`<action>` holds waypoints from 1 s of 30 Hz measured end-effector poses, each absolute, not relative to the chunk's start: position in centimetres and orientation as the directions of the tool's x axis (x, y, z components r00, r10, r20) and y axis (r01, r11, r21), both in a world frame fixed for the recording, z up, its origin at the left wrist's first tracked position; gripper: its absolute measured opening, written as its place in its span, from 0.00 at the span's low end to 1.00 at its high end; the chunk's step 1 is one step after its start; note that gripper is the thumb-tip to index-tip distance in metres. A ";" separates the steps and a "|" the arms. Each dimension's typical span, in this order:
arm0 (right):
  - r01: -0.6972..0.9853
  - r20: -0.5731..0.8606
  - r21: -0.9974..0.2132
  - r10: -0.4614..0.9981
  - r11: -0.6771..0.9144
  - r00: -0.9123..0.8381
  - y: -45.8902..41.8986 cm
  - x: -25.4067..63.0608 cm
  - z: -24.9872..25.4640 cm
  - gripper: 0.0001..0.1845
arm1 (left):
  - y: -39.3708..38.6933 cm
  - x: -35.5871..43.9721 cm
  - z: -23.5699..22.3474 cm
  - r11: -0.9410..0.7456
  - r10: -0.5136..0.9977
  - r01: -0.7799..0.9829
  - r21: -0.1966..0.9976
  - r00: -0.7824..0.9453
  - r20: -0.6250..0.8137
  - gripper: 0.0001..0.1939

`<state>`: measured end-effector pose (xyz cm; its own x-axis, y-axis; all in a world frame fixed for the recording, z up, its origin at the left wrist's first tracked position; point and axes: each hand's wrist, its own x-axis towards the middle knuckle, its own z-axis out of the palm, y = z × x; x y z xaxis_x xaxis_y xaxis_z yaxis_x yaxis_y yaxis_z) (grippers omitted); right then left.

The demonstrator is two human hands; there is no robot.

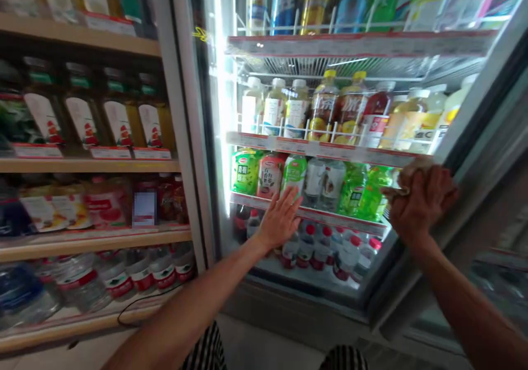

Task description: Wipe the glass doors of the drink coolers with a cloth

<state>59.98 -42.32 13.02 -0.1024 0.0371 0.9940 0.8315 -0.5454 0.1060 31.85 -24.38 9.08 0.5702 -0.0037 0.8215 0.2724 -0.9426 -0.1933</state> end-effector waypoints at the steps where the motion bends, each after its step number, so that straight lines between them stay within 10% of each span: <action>1: 0.829 0.989 0.145 0.047 -0.540 -0.142 -42.3 59.5 12.5 0.32 | -24.2 31.8 8.8 -0.941 -0.001 0.279 -0.192 0.565 0.825 0.29; 7: 0.850 0.755 0.461 0.616 -0.255 -0.224 -43.4 55.5 3.3 0.33 | -22.4 30.1 5.9 -0.925 -0.004 0.298 -0.235 0.612 0.791 0.30; 14: 0.869 0.961 0.218 0.254 -0.445 -0.111 -37.6 53.6 15.7 0.32 | -19.0 27.5 7.3 -0.876 0.210 0.479 -0.059 0.490 0.846 0.30; 21: 0.819 0.544 0.544 0.668 0.180 -0.508 -32.5 45.5 6.4 0.30 | -16.8 22.8 5.2 -0.810 0.348 0.586 0.017 0.458 0.818 0.29; 27: 0.925 0.792 0.375 0.541 -0.065 -0.283 -26.6 41.5 13.5 0.34 | -14.8 19.6 4.0 -0.761 0.429 0.645 0.068 0.421 0.799 0.31; 30: 0.874 0.688 0.482 0.591 0.063 -0.422 -24.7 39.1 10.7 0.33 | -14.6 18.6 3.2 -0.757 0.437 0.651 0.058 0.439 0.785 0.31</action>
